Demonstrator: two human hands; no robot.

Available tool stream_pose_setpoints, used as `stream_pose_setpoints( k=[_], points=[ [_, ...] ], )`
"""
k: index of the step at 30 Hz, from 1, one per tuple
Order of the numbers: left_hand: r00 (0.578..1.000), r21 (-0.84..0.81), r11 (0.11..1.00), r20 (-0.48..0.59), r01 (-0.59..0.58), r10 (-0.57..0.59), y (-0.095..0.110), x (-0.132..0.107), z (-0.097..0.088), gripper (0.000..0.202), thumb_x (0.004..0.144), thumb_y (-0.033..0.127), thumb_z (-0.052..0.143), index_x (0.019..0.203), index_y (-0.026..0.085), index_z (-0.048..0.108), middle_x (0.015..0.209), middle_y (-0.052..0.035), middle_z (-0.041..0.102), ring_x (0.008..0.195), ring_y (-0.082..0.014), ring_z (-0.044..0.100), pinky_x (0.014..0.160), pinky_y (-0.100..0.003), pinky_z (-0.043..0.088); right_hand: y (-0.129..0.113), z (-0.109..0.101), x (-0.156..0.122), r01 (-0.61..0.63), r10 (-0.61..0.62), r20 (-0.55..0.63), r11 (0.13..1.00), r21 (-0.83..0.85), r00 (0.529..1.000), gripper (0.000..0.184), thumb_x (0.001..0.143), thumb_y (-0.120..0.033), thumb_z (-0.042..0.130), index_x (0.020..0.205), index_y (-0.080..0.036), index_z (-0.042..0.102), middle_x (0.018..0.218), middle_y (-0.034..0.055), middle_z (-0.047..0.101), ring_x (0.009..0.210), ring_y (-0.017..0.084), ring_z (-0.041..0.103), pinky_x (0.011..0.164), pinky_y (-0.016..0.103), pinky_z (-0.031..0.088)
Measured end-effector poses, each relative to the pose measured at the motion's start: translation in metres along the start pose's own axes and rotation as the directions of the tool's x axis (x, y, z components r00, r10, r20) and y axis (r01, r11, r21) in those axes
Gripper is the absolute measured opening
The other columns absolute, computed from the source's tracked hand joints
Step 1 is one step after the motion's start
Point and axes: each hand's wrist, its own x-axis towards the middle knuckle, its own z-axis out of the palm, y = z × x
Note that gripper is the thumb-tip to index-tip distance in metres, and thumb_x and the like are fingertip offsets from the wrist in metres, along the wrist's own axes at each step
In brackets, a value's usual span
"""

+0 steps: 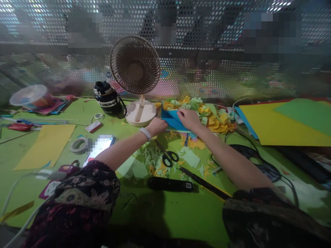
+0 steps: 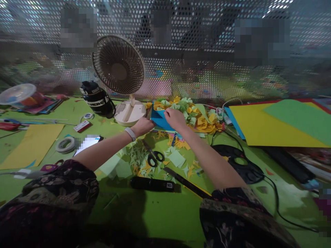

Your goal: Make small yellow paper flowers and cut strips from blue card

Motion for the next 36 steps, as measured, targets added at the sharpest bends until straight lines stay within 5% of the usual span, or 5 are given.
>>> stream_pose_setpoints(
  k=[11,16,23,32,36],
  points=[
    [0.988,-0.103,0.985,-0.06,0.138,-0.145,-0.014,0.014,-0.017,0.026,0.095,0.028,0.057,0.103,0.011,0.076,0.1,-0.02,0.075,0.096,-0.0319,0.072,0.074,-0.036,0.047,0.002,0.01,-0.016,-0.005,0.004,0.022,0.999,0.032,1.0,0.026,0.096,-0.03,0.048,0.098,-0.019,0.073,0.099,0.0102,0.075,0.088,0.024,0.065,0.069,0.031,0.04],
    [0.979,-0.162,0.969,-0.05,0.186,-0.196,-0.024,0.018,-0.023,0.032,0.095,0.041,0.059,0.099,0.016,0.077,0.092,-0.0148,0.075,0.092,-0.0279,0.07,0.072,-0.032,0.042,0.001,0.009,-0.025,0.127,-0.133,0.07,0.988,0.087,0.989,0.025,0.095,-0.029,0.051,0.103,-0.018,0.071,0.104,0.0106,0.074,0.096,0.024,0.065,0.081,0.032,0.045],
    [0.983,-0.371,0.925,-0.124,0.081,-0.136,-0.033,0.024,-0.023,0.036,0.096,0.043,0.057,0.083,0.015,0.076,0.082,-0.0084,0.074,0.076,-0.0194,0.064,0.063,-0.028,0.038,0.02,0.007,-0.033,0.077,-0.092,0.13,0.99,0.118,0.987,0.03,0.1,-0.029,0.043,0.099,-0.017,0.07,0.104,0.0117,0.072,0.097,0.023,0.063,0.08,0.031,0.044],
    [0.935,-0.484,0.873,-0.336,-0.068,-0.114,-0.035,0.036,-0.044,0.026,0.097,0.028,0.053,0.106,0.013,0.072,0.105,-0.0089,0.075,0.091,-0.019,0.066,0.077,-0.026,0.045,0.038,0.009,-0.023,-0.058,0.061,0.151,0.998,-0.02,0.987,0.029,0.098,-0.029,0.046,0.098,-0.017,0.072,0.102,0.0103,0.074,0.092,0.023,0.064,0.073,0.029,0.041],
    [0.973,-0.422,0.902,-0.232,-0.091,-0.011,-0.037,0.026,-0.043,0.028,0.097,0.034,0.054,0.109,0.015,0.072,0.101,-0.0077,0.076,0.087,-0.0183,0.067,0.075,-0.025,0.045,0.035,0.008,-0.023,-0.031,0.049,0.241,0.996,-0.081,0.969,0.023,0.096,-0.026,0.053,0.103,-0.017,0.074,0.107,0.0104,0.075,0.098,0.023,0.066,0.076,0.028,0.043]
  ],
)
